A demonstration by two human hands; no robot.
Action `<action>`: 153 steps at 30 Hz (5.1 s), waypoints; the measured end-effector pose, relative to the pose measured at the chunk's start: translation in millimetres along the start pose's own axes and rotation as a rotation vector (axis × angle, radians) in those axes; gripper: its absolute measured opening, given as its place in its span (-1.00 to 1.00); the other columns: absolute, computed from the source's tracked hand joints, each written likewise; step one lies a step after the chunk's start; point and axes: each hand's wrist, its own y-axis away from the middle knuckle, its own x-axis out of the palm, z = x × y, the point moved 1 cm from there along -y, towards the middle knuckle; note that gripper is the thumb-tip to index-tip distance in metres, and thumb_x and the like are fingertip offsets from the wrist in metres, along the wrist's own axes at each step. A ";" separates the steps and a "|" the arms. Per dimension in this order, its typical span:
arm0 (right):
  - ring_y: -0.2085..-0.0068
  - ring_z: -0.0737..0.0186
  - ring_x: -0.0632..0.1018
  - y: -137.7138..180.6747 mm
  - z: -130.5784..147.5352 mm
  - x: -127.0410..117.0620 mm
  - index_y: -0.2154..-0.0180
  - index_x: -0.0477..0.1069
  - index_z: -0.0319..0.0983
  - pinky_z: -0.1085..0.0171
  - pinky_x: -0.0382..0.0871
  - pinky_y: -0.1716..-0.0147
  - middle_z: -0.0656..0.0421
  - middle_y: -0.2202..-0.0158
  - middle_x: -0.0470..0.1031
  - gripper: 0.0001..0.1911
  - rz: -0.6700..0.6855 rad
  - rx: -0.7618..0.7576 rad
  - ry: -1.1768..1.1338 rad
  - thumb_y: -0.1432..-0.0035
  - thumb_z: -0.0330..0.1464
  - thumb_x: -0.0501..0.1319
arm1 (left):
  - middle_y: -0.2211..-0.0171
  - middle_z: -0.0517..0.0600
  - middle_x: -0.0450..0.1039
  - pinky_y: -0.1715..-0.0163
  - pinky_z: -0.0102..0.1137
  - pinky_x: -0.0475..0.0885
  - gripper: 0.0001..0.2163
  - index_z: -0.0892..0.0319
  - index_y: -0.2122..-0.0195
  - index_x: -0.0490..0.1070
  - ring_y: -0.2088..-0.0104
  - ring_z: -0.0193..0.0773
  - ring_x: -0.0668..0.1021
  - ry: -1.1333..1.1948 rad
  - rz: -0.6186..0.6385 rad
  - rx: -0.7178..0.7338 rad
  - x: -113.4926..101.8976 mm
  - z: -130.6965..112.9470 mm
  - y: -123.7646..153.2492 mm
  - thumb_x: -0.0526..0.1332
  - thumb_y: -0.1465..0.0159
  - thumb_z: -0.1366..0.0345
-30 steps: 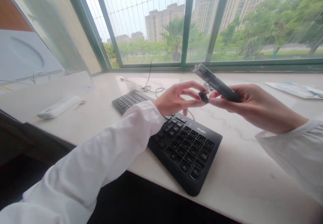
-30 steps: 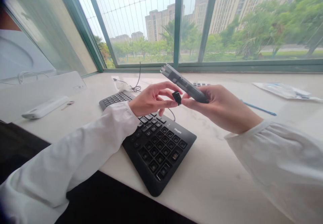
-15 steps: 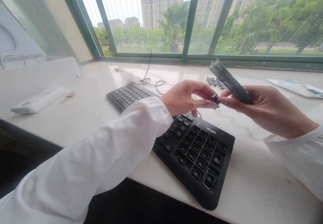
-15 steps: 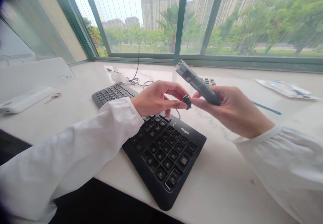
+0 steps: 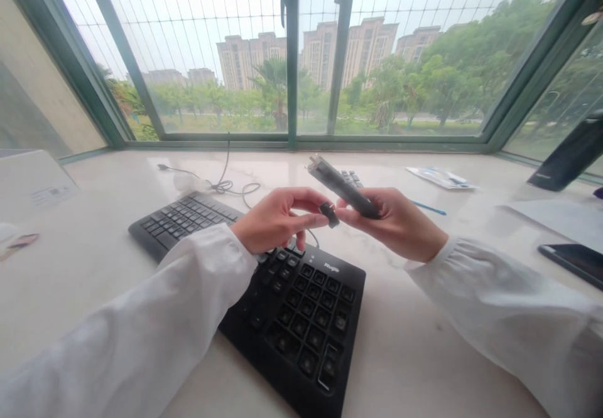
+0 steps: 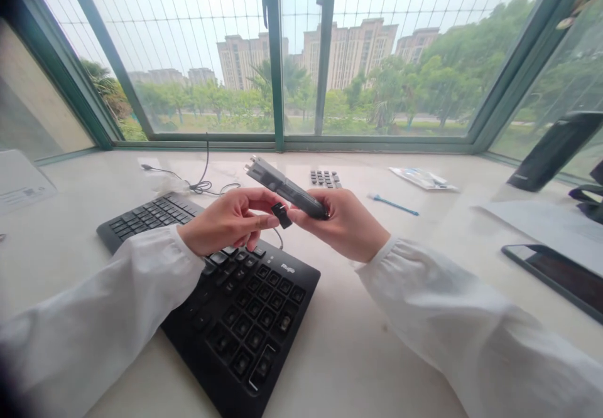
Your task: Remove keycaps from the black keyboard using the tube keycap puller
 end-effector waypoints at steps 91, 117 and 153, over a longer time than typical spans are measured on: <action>0.58 0.40 0.06 -2.2 -4.3 7.2 0.63 0.11 -0.20 0.25 -0.15 0.55 0.31 0.67 0.05 -0.39 0.092 0.499 0.037 0.06 0.12 0.31 | 0.30 0.04 0.61 0.61 -0.56 0.25 -0.77 0.24 0.14 0.61 0.59 -0.55 0.35 -0.254 -0.040 -0.034 -8.5 -9.7 0.5 0.32 -0.20 0.28; 0.60 0.38 0.12 -7.9 -12.5 -2.4 0.50 0.42 -0.22 0.25 -0.07 0.57 0.29 0.64 0.11 -0.61 -0.244 0.476 0.219 -0.13 -0.04 0.27 | 0.34 -0.05 0.56 0.32 -0.48 0.40 -0.85 0.19 0.31 0.56 0.37 -0.39 0.53 -0.625 0.220 0.018 -27.5 -40.4 32.8 0.27 -0.24 0.23; 0.60 0.42 0.12 -6.0 -4.3 8.7 0.56 0.37 -0.26 0.20 -0.09 0.51 0.28 0.66 0.14 -0.63 -0.334 0.495 0.370 -0.15 -0.15 0.29 | 0.68 -0.22 0.39 0.77 -0.59 0.11 -0.88 0.04 0.47 0.59 0.70 -0.52 0.31 -0.598 0.293 -0.163 -2.3 -22.6 82.8 0.27 -0.18 0.29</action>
